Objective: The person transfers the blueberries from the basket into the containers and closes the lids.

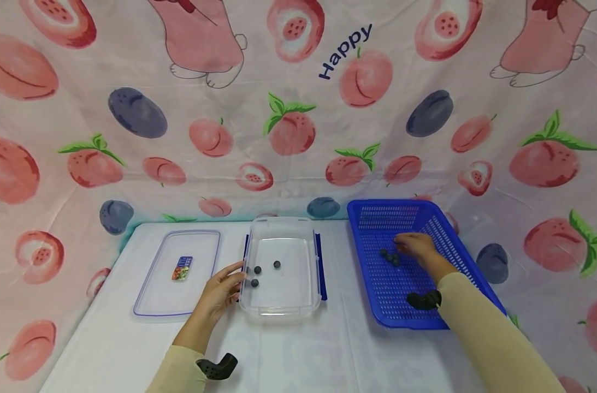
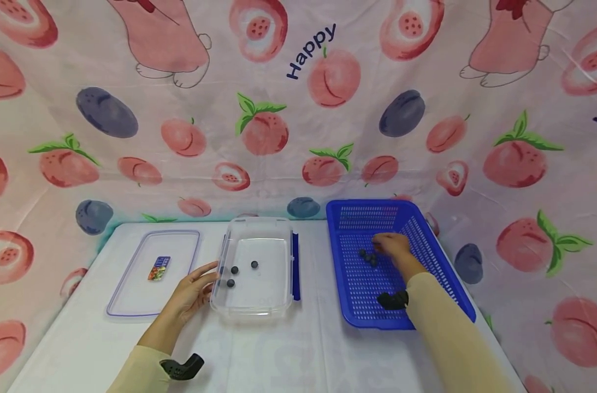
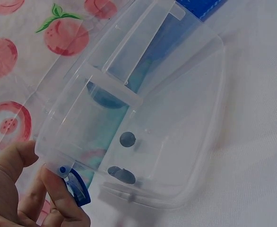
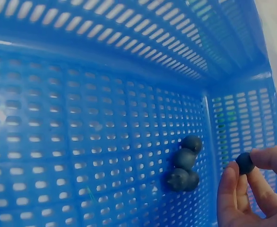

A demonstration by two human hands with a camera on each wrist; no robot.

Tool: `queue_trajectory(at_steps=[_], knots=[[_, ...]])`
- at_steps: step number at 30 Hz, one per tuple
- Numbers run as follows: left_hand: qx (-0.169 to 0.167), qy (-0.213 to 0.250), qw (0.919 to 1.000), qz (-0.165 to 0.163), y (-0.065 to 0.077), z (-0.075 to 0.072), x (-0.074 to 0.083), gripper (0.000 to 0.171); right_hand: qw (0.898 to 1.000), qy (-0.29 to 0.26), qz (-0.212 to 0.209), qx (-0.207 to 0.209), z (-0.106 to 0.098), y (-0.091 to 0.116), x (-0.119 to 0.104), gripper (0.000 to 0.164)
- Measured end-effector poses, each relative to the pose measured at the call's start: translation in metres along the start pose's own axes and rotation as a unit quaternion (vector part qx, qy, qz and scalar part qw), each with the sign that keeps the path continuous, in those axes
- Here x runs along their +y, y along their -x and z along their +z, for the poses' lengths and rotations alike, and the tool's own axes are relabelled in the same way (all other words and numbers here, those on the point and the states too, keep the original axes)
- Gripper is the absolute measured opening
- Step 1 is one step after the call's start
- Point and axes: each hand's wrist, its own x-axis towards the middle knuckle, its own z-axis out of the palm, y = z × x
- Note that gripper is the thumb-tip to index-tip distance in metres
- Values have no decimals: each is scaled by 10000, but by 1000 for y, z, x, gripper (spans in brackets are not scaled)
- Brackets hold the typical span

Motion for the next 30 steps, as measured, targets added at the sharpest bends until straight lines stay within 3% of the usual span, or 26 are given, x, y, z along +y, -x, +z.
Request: queue_trajectory(at_steps=[4, 10, 16, 30], knots=[[-4, 103, 9999, -15, -2, -1, -1, 52, 9991, -102, -99, -388, 1, 8, -7, 51], [-6, 100, 9999, -18, -2, -1, -1, 53, 9943, 346, -505, -878, 8, 14, -12, 54], [1, 25, 10000, 18, -2, 0, -3, 52, 9890, 28, -726, -1292, 20, 27, -23, 55], [-10, 90, 10000, -18, -1, 0, 0, 53, 9813, 338, -781, -1727, 43, 58, -40, 54]])
